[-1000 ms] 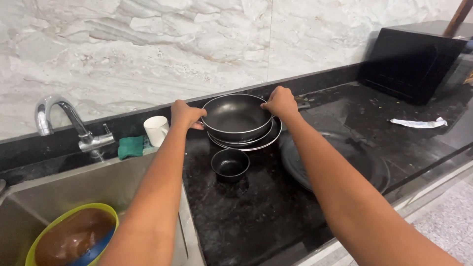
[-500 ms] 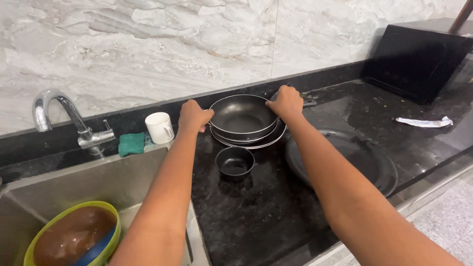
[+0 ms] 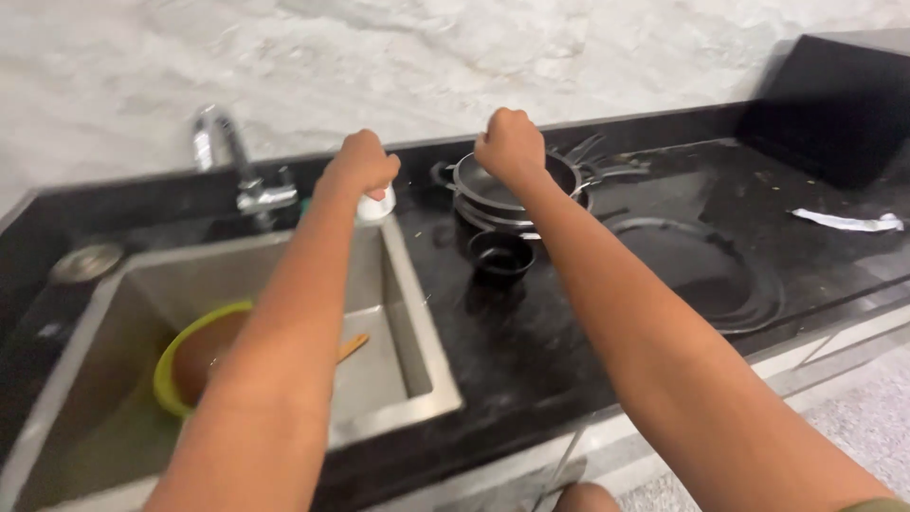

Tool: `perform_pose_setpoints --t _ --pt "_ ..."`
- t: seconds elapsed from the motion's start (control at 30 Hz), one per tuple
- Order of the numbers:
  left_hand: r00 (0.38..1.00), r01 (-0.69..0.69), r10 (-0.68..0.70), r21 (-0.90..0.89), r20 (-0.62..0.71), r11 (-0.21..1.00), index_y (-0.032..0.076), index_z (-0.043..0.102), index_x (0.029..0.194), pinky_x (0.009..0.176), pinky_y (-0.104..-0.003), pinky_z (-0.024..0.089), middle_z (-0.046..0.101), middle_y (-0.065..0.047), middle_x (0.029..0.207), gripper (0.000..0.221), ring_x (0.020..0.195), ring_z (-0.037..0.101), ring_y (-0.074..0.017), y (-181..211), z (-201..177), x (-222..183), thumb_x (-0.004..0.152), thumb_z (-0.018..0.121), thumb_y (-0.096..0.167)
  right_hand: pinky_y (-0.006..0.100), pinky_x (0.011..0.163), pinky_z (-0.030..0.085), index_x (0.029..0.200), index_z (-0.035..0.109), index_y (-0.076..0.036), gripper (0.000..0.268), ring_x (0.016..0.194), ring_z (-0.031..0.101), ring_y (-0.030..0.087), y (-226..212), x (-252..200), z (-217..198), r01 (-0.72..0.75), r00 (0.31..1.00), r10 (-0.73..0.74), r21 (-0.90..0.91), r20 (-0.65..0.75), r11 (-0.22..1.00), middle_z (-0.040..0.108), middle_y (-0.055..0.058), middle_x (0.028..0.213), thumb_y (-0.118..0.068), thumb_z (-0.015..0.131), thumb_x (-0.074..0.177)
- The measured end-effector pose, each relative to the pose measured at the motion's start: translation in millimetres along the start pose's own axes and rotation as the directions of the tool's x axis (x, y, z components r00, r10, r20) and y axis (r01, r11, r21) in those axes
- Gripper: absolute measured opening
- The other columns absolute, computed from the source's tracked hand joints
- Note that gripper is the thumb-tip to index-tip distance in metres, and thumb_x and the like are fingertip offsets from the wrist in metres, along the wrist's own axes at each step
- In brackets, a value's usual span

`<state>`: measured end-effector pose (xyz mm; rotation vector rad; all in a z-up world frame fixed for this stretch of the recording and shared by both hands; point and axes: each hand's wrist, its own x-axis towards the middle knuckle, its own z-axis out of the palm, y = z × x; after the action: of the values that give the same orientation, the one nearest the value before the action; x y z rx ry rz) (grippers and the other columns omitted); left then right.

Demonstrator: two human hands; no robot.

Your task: Washing a cooking pot and several bowls in a kitchen sink using a sponge and running water.

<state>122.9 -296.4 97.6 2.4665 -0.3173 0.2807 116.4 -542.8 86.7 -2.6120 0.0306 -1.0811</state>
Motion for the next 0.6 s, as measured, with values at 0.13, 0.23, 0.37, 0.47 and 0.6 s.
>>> perform_pose_setpoints --t 0.13,0.23,0.37,0.47,0.6 --pt "0.961 0.019 0.012 -0.109 0.277 0.994 -0.011 0.072 0.086 0.070 -0.038 0.064 0.077 -0.020 0.084 0.031 0.071 0.078 -0.0266 -70.8 -41.1 -44.1 0.091 0.058 0.016 0.051 0.076 0.058 0.083 0.074 -0.002 0.020 0.088 0.070 0.042 -89.4 -49.8 20.4 0.053 0.996 -0.062 0.127 0.066 0.990 0.071 0.023 0.094 -0.021 0.072 0.084" --pt "0.914 0.150 -0.110 -0.075 0.390 0.986 -0.011 0.070 0.091 0.071 -0.036 0.065 0.077 -0.020 0.090 0.029 0.073 0.077 -0.0260 -126.5 -76.6 -83.7 0.095 0.061 0.016 0.051 0.080 0.057 0.082 0.077 -0.004 0.015 0.089 0.070 0.042 -149.8 -82.1 41.0 0.135 0.982 -0.158 0.206 0.099 0.969 0.072 0.024 0.094 -0.019 0.073 0.082" --pt "0.864 0.285 -0.278 0.048 0.419 0.957 -0.012 0.070 0.094 0.070 -0.037 0.065 0.078 -0.022 0.093 0.033 0.075 0.078 -0.0269 -232.4 -93.4 -122.1 0.097 0.062 0.020 0.049 0.086 0.057 0.082 0.078 -0.007 0.013 0.095 0.071 0.039 -218.4 -127.0 87.1 0.103 0.945 -0.174 0.252 0.278 0.962 0.073 0.023 0.096 -0.018 0.073 0.079" --pt "0.862 0.319 -0.347 0.137 0.369 0.938 -0.012 0.073 0.095 0.073 -0.038 0.065 0.079 -0.022 0.093 0.033 0.079 0.078 -0.0291 -296.9 -98.0 -144.7 0.095 0.063 0.019 0.047 0.083 0.059 0.081 0.079 -0.005 0.013 0.091 0.072 0.037 -248.9 -143.5 145.9 0.145 0.888 -0.268 0.326 0.374 0.934 0.074 0.023 0.092 -0.015 0.073 0.073" --pt "0.966 0.169 -0.222 0.326 0.132 0.930 -0.004 0.076 0.106 0.091 -0.046 0.059 0.074 -0.025 0.107 0.032 0.103 0.073 -0.0368 -329.7 -89.7 -175.6 0.087 0.073 0.022 0.042 0.056 0.064 0.085 0.071 0.010 0.042 0.062 0.076 0.031 -291.3 -168.8 155.3 0.047 0.603 -0.208 0.226 0.770 0.973 0.075 0.024 0.078 -0.031 0.081 0.080"
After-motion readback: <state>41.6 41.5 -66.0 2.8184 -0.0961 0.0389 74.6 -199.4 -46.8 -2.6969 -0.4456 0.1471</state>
